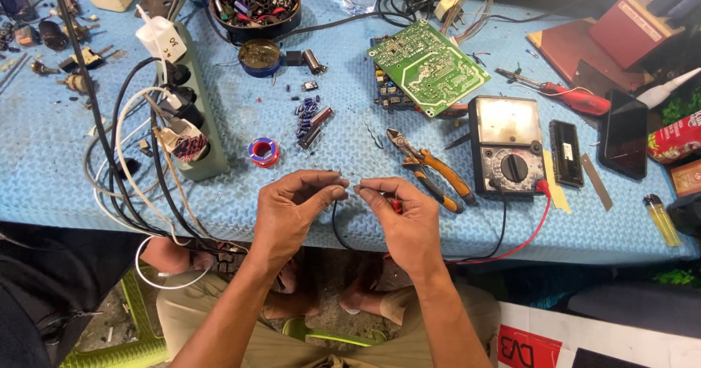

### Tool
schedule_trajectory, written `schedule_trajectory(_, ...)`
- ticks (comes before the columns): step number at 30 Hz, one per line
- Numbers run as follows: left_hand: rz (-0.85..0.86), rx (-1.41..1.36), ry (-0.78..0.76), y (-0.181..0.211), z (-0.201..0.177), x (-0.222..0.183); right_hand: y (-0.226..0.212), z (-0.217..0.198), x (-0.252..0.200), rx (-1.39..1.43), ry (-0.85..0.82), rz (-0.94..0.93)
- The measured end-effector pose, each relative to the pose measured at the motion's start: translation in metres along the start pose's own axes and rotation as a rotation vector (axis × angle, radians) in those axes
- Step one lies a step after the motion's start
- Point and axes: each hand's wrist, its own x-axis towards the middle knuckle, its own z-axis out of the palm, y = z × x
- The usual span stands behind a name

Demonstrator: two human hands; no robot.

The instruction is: Soldering components on a circuit board and testing them using a multimeter

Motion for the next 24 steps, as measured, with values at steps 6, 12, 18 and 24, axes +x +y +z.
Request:
schedule_trajectory(6, 0.012, 0.022, -0.033, -0.004, -0.005, -0.001, -0.011, 0.004, -0.003, -0.062, 0.047, -0.022)
schedule_trajectory(12, 0.022, 0.006, -0.049, -0.008, -0.006, 0.000, -0.002, 0.005, -0.003, -0.053, 0.069, -0.031)
schedule_trajectory(18, 0.038, 0.026, -0.070, -0.008, -0.007, -0.003, 0.002, 0.006, -0.005, -0.035, 0.051, -0.078)
schedule_trajectory(24, 0.055, 0.034, -0.073, -0.011, -0.006, -0.004, 0.006, 0.005, -0.004, -0.021, 0.032, -0.125)
